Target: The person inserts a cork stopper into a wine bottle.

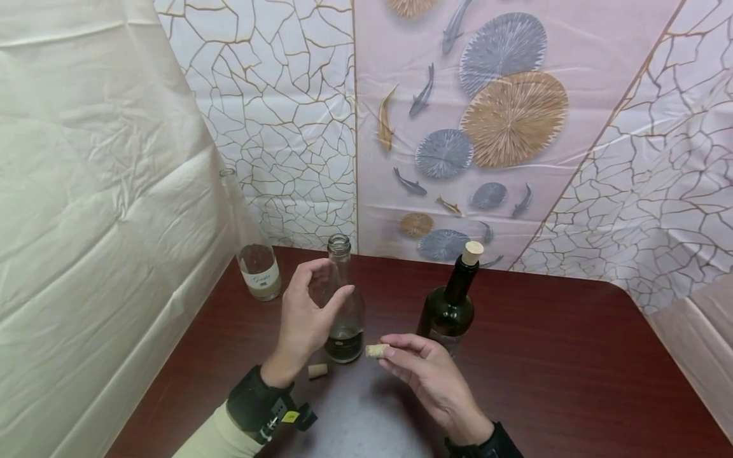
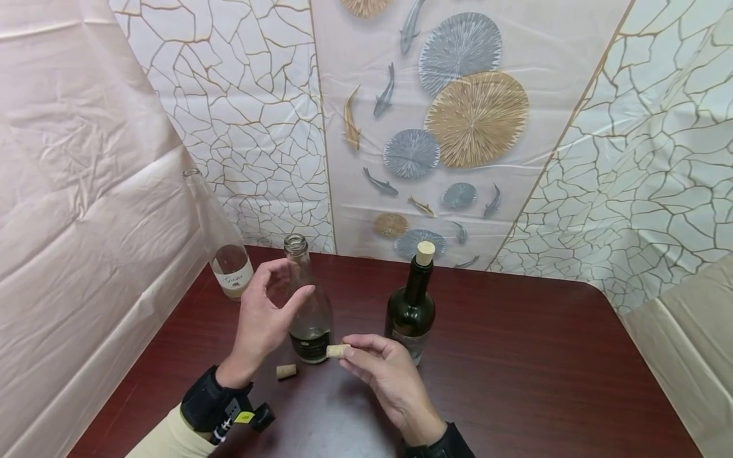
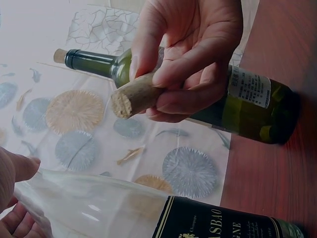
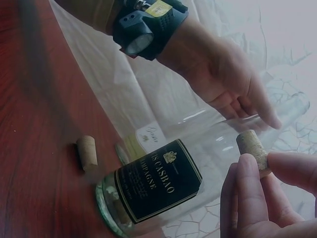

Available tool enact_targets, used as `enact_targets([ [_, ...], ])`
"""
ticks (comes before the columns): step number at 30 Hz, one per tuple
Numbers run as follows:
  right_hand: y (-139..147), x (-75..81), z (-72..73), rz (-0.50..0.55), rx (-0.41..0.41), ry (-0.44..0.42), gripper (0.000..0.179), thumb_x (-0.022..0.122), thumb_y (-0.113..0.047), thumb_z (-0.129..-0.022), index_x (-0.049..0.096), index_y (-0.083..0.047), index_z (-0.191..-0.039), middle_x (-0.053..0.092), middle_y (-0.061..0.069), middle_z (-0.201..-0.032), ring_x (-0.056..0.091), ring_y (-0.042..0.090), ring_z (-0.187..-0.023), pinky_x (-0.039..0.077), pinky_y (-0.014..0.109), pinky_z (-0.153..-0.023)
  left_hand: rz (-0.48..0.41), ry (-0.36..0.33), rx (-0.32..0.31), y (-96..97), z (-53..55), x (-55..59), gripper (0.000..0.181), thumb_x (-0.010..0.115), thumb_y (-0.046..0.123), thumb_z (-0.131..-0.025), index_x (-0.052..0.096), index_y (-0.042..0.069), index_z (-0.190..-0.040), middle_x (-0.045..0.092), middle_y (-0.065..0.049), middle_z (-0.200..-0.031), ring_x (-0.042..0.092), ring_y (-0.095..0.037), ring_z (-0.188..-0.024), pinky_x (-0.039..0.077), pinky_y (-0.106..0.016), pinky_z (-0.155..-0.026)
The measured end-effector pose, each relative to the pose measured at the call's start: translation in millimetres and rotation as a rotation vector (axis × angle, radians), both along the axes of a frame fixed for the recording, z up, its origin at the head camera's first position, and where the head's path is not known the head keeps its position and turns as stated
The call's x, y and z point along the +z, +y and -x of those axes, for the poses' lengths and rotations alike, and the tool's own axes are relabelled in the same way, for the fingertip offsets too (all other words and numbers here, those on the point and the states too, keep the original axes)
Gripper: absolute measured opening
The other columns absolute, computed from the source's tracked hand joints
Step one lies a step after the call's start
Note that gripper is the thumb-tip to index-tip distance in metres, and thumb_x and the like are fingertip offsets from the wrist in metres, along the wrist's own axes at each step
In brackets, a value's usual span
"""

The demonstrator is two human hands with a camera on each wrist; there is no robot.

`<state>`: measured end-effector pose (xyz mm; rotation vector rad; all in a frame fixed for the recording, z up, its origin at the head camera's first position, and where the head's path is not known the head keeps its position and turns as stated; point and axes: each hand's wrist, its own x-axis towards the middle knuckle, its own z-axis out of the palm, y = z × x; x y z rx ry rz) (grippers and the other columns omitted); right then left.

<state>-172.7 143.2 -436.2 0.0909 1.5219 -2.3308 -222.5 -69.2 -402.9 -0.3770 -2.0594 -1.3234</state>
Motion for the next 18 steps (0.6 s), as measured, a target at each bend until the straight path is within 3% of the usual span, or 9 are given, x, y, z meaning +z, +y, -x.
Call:
enact_targets([
  [9,4.4,3.2,0.2,0.003,-0.018,0.007,0.031,0.076,-0.006,-0.082,0.069,0.002,-0.11,0.071,0.009,-0.104,0.069,0.021,-0.098,0.056,0.033,-0.09,0.006,-0.016,0.0,10.1,-0.4,-0.4,0.051,0.077,0.032,-0.083,0.057,0.011,-0.125,0.06,-0.003,-0.113,0.059,-0.013,-0.106,0.054,-0.037,-0.091],
  [18,5.8,6.1,-1.5,0.026,-0.003,0.034,0.028,0.074,-0.005,-0.084,0.069,0.001,-0.11,0.071,0.007,-0.103,0.069,0.019,-0.097,0.055,0.034,-0.092,-0.013,0.003,-0.059,19.5,0.0,-0.7,0.051,0.078,0.03,-0.082,0.058,0.01,-0.125,0.061,-0.005,-0.115,0.06,-0.016,-0.107,0.054,-0.038,-0.092],
])
